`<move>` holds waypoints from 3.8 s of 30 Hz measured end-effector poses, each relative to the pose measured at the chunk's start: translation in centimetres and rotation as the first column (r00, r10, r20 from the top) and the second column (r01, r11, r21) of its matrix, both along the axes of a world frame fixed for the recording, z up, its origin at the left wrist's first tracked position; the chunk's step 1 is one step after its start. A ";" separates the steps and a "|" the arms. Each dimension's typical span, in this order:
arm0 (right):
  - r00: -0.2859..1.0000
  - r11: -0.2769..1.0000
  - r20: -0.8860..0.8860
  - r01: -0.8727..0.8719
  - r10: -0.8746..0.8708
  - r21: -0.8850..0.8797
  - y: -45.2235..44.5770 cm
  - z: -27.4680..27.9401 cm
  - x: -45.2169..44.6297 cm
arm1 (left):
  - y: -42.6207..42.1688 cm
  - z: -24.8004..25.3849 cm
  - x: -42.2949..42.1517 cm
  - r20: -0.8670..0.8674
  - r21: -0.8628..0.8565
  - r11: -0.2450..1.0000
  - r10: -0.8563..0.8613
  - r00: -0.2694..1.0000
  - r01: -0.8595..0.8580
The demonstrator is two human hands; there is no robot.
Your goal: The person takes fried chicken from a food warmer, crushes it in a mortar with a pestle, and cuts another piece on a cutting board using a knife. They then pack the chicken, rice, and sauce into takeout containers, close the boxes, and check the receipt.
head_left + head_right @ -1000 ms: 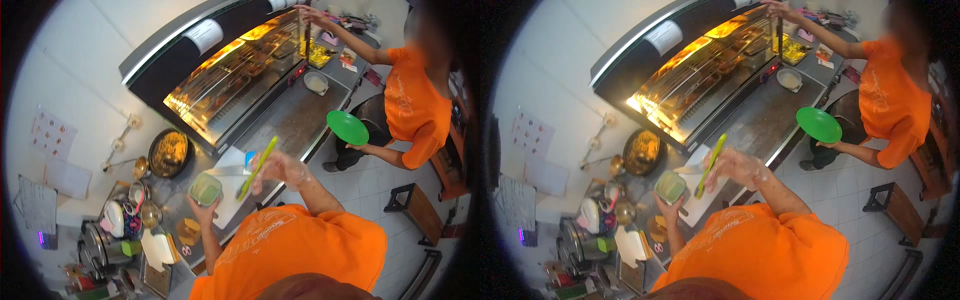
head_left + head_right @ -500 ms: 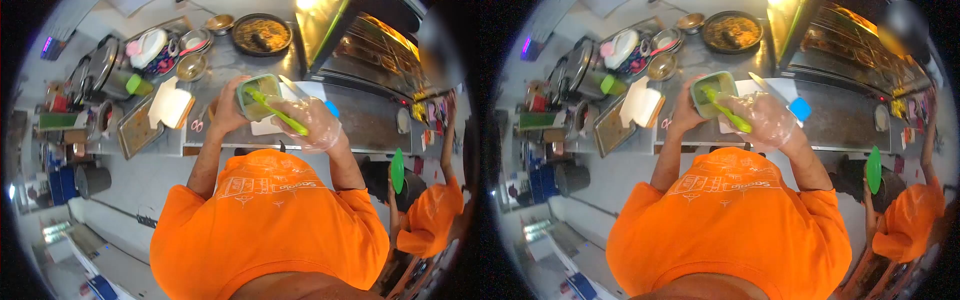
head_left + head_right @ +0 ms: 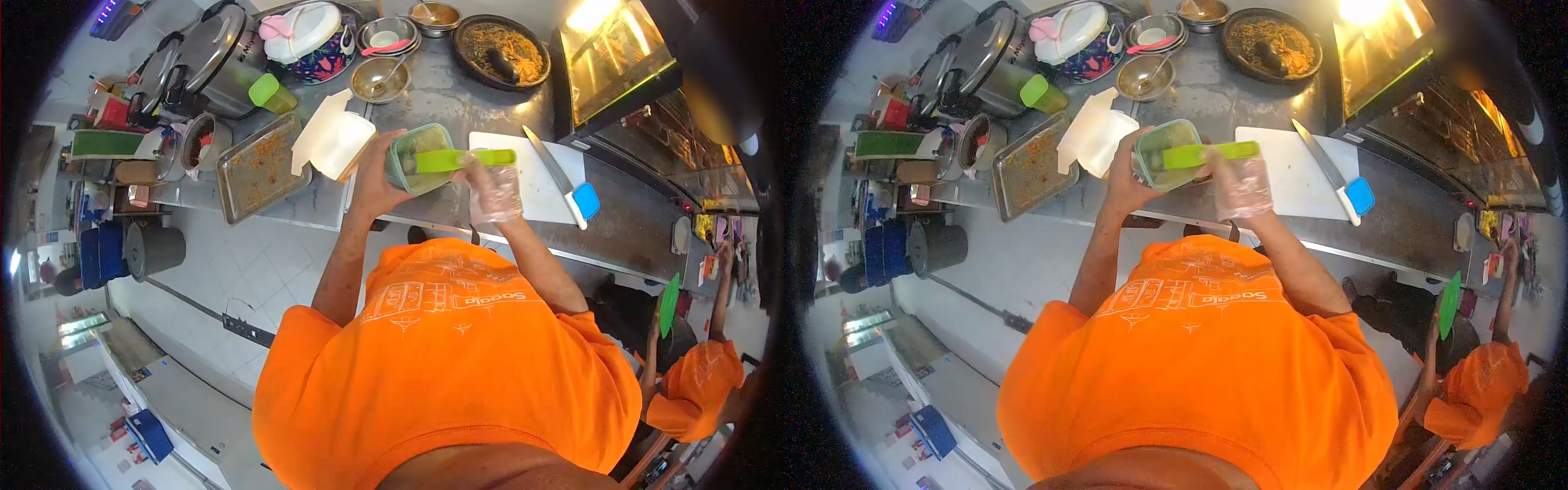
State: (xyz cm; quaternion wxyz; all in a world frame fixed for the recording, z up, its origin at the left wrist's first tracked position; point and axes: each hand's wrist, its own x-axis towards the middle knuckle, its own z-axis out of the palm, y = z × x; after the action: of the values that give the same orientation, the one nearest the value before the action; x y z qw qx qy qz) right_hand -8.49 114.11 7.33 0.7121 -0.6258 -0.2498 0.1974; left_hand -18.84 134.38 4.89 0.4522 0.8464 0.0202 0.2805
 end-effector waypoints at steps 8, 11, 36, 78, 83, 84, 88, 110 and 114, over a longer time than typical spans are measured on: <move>0.783 0.919 -0.568 0.378 -0.254 0.111 0.6 -5.3 0.3 | 2.2 -2.5 -1.2 -0.212 0.001 0.996 0.086 0.973 -0.087; 0.744 0.902 -0.616 0.415 -0.261 0.120 0.5 -6.3 -0.2 | 2.4 -3.1 -0.9 -0.242 -0.041 0.993 0.098 0.965 -0.112; 0.699 0.900 0.716 0.312 0.000 -0.305 1.6 -7.9 0.5 | 5.7 -8.0 -1.2 -0.307 -0.020 0.973 0.213 0.928 -0.230; 0.960 0.007 0.261 0.262 0.101 -0.965 -36.1 -18.4 24.4 | -18.5 -2.3 7.4 -0.165 -0.311 0.948 0.019 0.986 -0.070; 0.979 0.744 0.202 0.144 -0.011 -0.653 -32.9 -13.5 26.1 | -19.8 -1.4 7.8 -0.203 -0.270 0.962 -0.017 0.979 -0.039; 0.964 0.883 0.261 0.163 -0.048 -0.440 -30.5 -8.6 23.8 | -19.3 -2.5 8.0 -0.225 -0.277 0.961 -0.049 0.973 -0.016; 0.480 0.859 0.779 0.094 0.404 -0.504 -20.9 3.1 13.2 | -19.1 -2.3 8.2 -0.294 -0.322 0.947 -0.100 0.951 0.000; 0.205 0.900 0.879 -0.167 0.431 -0.402 27.8 7.9 9.6 | 10.3 -8.3 -6.3 -0.100 -0.396 0.595 0.729 0.677 -0.700; 0.290 0.808 0.779 0.030 0.556 -0.588 40.4 5.2 9.2 | 12.1 -14.3 -9.0 -0.511 -0.283 0.469 0.665 0.545 -0.837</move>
State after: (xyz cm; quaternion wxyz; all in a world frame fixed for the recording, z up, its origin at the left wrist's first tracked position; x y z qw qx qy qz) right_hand 0.74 154.47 12.52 0.2044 -0.7284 -0.6536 -0.0196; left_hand -27.84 146.51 -9.41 0.4692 0.6329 0.5427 0.2911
